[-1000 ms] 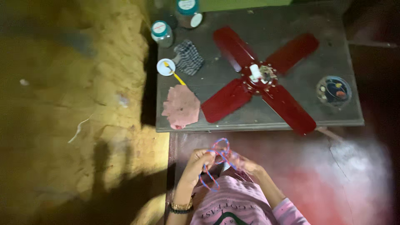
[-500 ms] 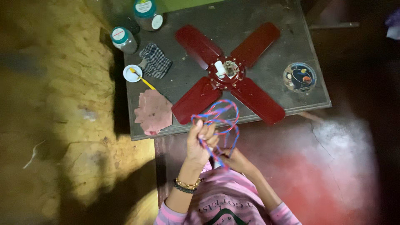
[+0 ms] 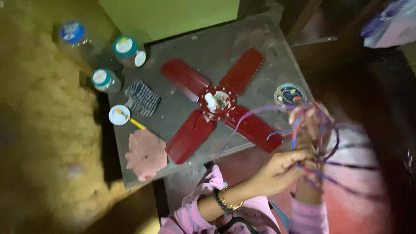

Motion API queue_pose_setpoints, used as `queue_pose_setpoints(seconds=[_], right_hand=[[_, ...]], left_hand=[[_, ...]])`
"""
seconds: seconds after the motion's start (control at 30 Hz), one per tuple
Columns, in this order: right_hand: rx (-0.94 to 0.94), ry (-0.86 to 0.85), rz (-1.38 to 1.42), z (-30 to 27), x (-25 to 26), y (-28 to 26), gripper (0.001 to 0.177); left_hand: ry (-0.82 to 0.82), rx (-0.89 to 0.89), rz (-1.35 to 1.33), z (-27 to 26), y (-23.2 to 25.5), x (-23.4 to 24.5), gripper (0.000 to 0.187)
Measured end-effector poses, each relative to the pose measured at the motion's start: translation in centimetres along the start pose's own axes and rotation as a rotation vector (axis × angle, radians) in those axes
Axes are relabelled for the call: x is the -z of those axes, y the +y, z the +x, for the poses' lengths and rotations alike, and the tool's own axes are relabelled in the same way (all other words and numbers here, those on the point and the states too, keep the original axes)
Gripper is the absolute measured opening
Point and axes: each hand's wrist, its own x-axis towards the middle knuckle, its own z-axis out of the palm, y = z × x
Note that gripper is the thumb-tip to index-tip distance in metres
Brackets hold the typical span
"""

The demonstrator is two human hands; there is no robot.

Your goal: The person wipes the red ceiling fan with a cloth, then manipulates the internal wiring and components at the fan's hub. They open a drawer to retrieve a tool and continue adjusting the fan's internal parts.

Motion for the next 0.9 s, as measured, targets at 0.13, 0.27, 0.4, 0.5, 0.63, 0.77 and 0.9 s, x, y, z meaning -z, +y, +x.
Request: queue_pose_setpoints(seconds=[0.13, 0.27, 0.4, 0.5, 0.63, 0.77, 0.9], right_hand=[[0.188, 0.033, -0.049, 7.6, -0.7, -5.6, 0.041], [0.294, -0.003, -0.069, 13.4, -1.3, -7.7, 0.043], [0.317, -0.081, -0.106, 17.0, -0.7, -7.3, 0.045], [0.319, -0.197, -0.089, 20.3, -1.5, -6.0, 0.047], [0.246, -0.463, -0.099, 23.4, -2.8, -2.5, 0.037], [0.138, -0.472, -0.51, 24.9, -0.8, 2.1, 0.023], [0.108, -0.518, -0.508, 27.3, 2.6, 7.7, 0.021]], left_hand=[[0.016, -0.111, 0.046, 4.4, -0.3, 2.3, 0.021], [0.063, -0.069, 0.024, 6.5, -0.3, 4.2, 0.034], [0.15, -0.077, 0.175, 9.8, -1.8, 6.0, 0.043], [0.281, -0.18, 0.447, 12.0, -4.5, 7.7, 0.041], [0.469, -0.061, 0.571, 14.5, -11.8, 11.5, 0.028], [0.673, -0.003, 0.658, 15.1, -22.0, 14.7, 0.014], [0.895, 0.282, 0.647, 15.5, -30.4, 17.7, 0.02]])
